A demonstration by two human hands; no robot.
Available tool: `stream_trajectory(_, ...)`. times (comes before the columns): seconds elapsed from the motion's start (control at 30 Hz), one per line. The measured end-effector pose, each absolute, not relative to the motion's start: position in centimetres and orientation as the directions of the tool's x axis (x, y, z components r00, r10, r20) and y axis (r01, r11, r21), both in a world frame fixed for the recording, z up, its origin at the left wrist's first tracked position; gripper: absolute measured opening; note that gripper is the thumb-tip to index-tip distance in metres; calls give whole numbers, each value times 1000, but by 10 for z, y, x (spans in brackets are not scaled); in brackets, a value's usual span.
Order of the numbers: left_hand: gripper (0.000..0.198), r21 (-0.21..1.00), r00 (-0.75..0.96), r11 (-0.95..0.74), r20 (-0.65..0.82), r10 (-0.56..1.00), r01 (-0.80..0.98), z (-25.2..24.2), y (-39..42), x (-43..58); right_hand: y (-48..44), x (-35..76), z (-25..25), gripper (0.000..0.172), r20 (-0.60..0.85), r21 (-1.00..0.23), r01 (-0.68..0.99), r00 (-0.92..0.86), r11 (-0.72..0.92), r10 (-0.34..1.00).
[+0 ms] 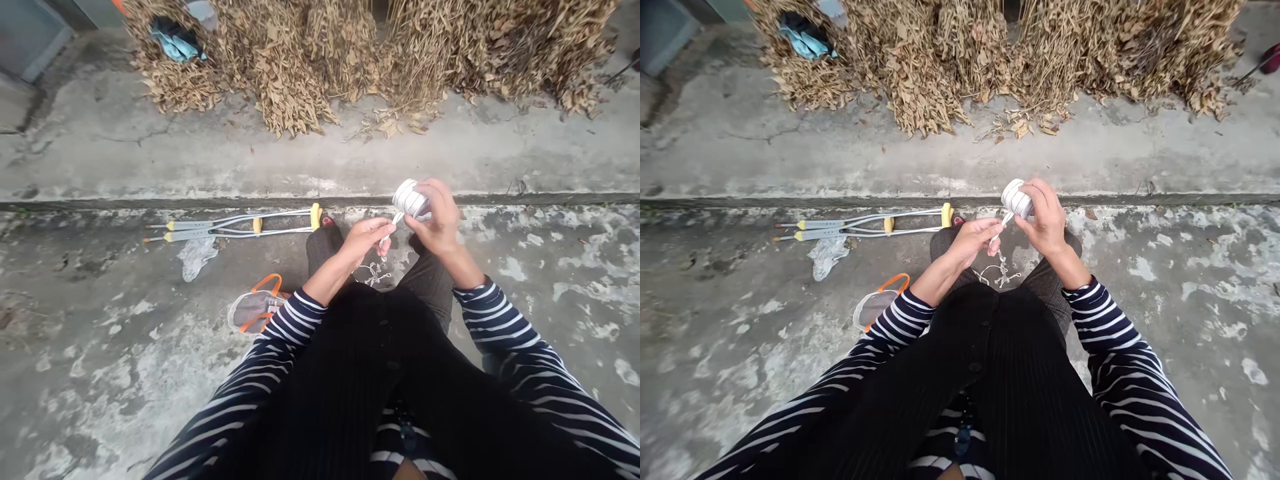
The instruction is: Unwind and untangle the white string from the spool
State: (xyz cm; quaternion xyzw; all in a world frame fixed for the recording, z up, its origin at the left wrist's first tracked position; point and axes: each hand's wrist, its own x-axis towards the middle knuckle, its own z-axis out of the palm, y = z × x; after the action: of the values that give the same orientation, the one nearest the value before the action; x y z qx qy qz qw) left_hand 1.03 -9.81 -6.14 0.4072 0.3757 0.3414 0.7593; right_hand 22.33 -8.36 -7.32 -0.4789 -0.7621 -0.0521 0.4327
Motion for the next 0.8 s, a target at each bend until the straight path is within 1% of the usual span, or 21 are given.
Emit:
stream_trajectory(0.13,37,916,440,389,-311,842,-98,-65,-107,15,-92,220,-84,44,664,-396,754,-158,524,731)
stream_trajectory(0.2,27,921,423,388,-333,843,-47,-67,-110,17,-95,219,-88,46,662,-398,751,-162,527,732)
stream_trajectory(0.3,16,930,341,365,-332,880,-37,-72,-112,19,-97,217,-91,43,667,-382,770,-153,512,729)
stream_trajectory(0.4,13,957,220,282,-263,939,-60,-80,-109,19,-99,215,-92,44,673,-391,755,-157,527,723)
stream_trajectory(0.47,15,972,176,226,-211,961,-67,-86,-107,17,-102,214,-92,45,674,-397,744,-161,537,721)
stream_trajectory(0.5,16,972,169,223,-208,963,-74,-89,-106,16,-104,213,-92,45,674,-400,742,-160,538,721)
stream_trajectory(0.53,16,966,167,245,-229,959,-83,-92,-106,15,-106,212,-93,45,674,-402,740,-159,539,721)
stream_trajectory(0.6,13,926,187,359,-334,924,-121,-95,-106,11,-110,209,-95,44,674,-401,742,-158,537,722)
stream_trajectory(0.67,9,851,257,496,-448,857,-172,-97,-107,6,-112,207,-98,44,668,-395,754,-155,524,728)
stream_trajectory(0.7,10,814,307,549,-481,821,-191,-97,-107,4,-113,206,-99,44,670,-391,760,-152,520,727)
stream_trajectory(0.8,22,743,474,639,-497,727,-200,-95,-110,-4,-112,205,-103,43,681,-386,769,-134,509,720)
